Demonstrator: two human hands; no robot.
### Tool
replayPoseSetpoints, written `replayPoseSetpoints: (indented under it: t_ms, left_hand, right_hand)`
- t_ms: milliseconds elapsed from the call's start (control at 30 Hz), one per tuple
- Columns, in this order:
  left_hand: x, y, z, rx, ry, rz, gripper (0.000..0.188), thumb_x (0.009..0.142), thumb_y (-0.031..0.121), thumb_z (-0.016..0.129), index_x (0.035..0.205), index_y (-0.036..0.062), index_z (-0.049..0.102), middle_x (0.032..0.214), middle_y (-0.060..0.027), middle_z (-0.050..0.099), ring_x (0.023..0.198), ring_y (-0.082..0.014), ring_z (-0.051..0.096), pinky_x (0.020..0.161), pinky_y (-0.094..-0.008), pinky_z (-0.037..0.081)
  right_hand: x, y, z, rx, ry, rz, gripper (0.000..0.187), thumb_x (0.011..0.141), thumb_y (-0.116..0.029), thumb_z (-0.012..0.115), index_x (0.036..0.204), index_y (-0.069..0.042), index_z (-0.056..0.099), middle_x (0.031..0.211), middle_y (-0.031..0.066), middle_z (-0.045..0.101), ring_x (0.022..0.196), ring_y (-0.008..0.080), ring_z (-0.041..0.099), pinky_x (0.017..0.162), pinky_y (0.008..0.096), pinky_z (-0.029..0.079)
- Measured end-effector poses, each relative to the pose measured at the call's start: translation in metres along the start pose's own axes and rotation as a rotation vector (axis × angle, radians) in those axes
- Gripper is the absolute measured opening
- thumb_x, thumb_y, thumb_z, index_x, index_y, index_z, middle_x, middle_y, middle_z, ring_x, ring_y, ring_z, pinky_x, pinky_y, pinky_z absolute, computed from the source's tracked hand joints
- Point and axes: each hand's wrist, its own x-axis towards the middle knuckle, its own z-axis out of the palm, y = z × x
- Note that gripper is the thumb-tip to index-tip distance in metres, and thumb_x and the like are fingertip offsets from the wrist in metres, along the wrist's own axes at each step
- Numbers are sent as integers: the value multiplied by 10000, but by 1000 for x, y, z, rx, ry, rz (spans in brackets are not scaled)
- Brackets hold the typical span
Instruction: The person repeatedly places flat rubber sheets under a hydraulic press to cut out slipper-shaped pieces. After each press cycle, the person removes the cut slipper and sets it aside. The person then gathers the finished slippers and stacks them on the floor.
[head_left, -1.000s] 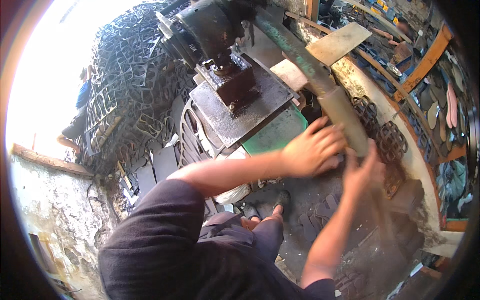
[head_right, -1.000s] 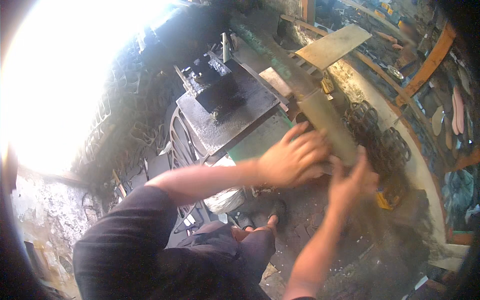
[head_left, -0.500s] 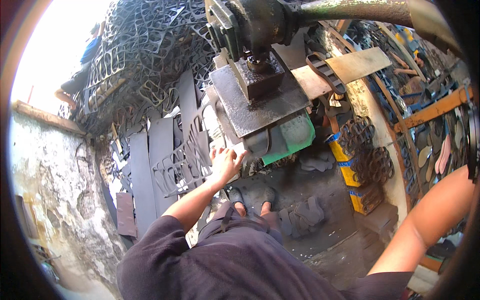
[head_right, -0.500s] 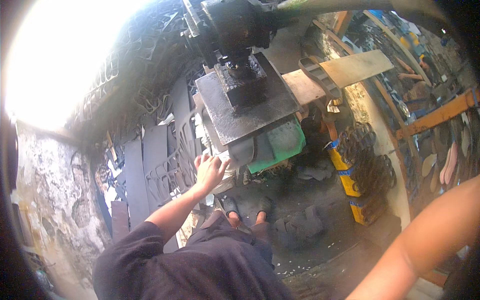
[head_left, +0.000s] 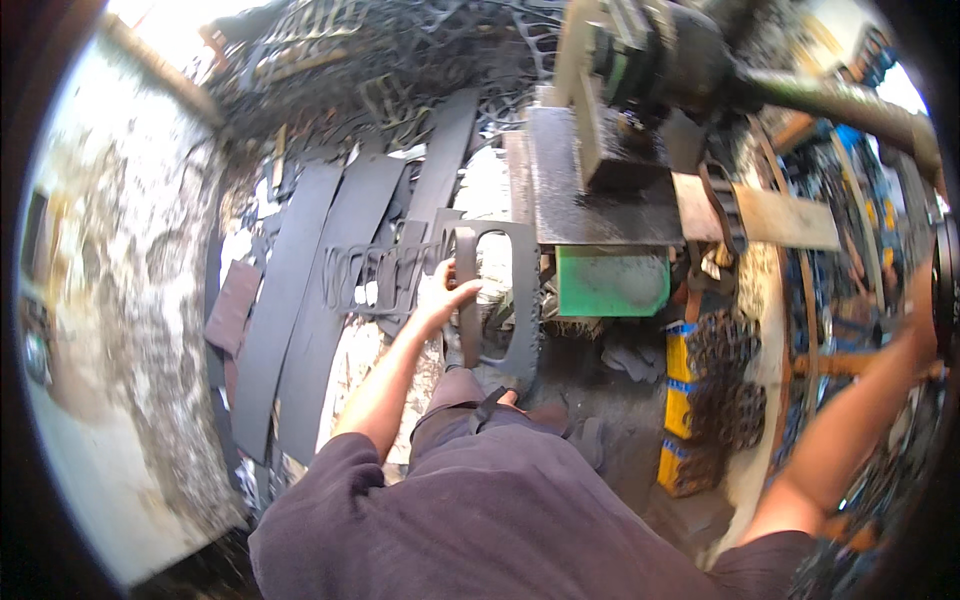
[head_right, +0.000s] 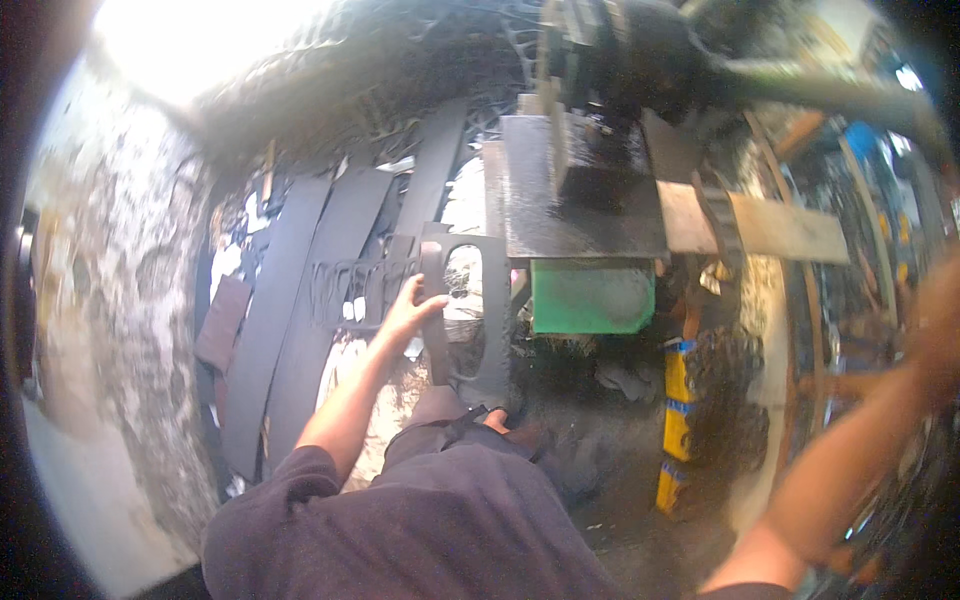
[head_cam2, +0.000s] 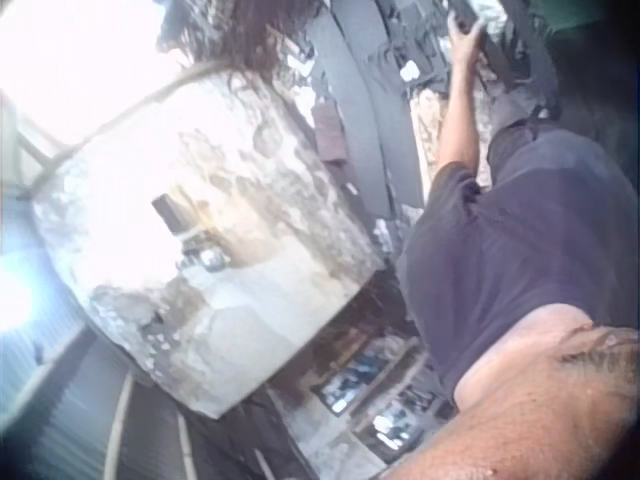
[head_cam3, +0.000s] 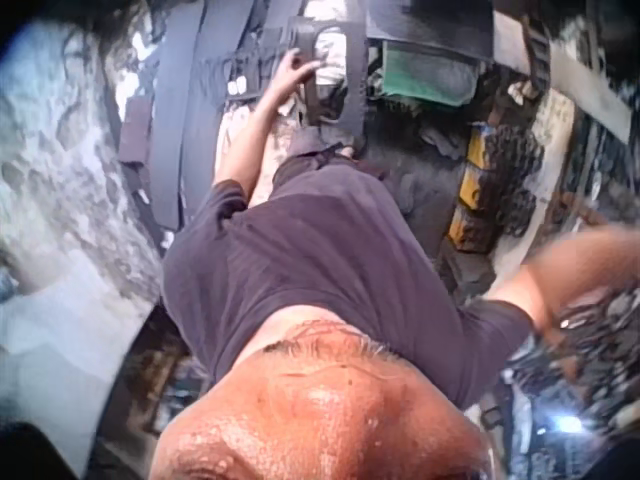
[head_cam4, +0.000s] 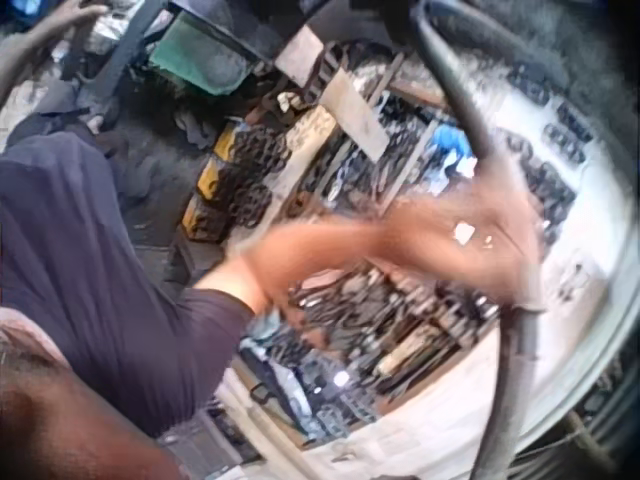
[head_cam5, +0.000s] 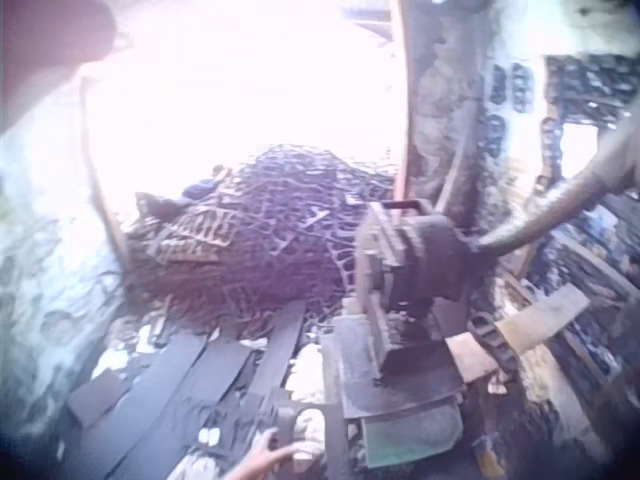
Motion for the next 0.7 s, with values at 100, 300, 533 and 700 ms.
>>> replayPoseSetpoints:
  t_ms: [100,300,533,700]
  left_hand:
    - [-35,20,-72,46,106,46,1083,807,350,872,1608,-36,255,1558,-236,434,1356,-290,513,1093,-379,456]
    - [-225,163,-159,-151,-66,144,986,681,473,941,1398,-53,516,1255,-164,681,1131,-240,675,994,-371,544]
    - [-431,117,-180,-350,817,392,824,838,412,748,1433,-84,466,1300,-233,626,1037,-343,689,956,-433,530]
    - [-539,30,-261,-504,1304,485,638,1011,469,562,1453,11,508,1373,-122,592,1181,-236,612,964,-405,510]
  right_hand:
    - [-84,-47,114,660,-463,314,191,952,-120,703,1122,-33,693,1039,87,648,1005,166,614,885,307,514]
    - [-219,-184,384,740,-1138,-140,1228,653,-126,963,1635,-167,227,1524,219,369,1406,399,438,1203,439,392]
    - [-312,-353,365,810,-1887,-651,317,928,-320,708,1172,-117,712,1169,179,649,1178,367,638,978,486,536]
    - [-266,-389,426,679,-1873,-925,387,915,-418,701,1136,-104,746,1072,195,744,1017,348,717,946,459,544]
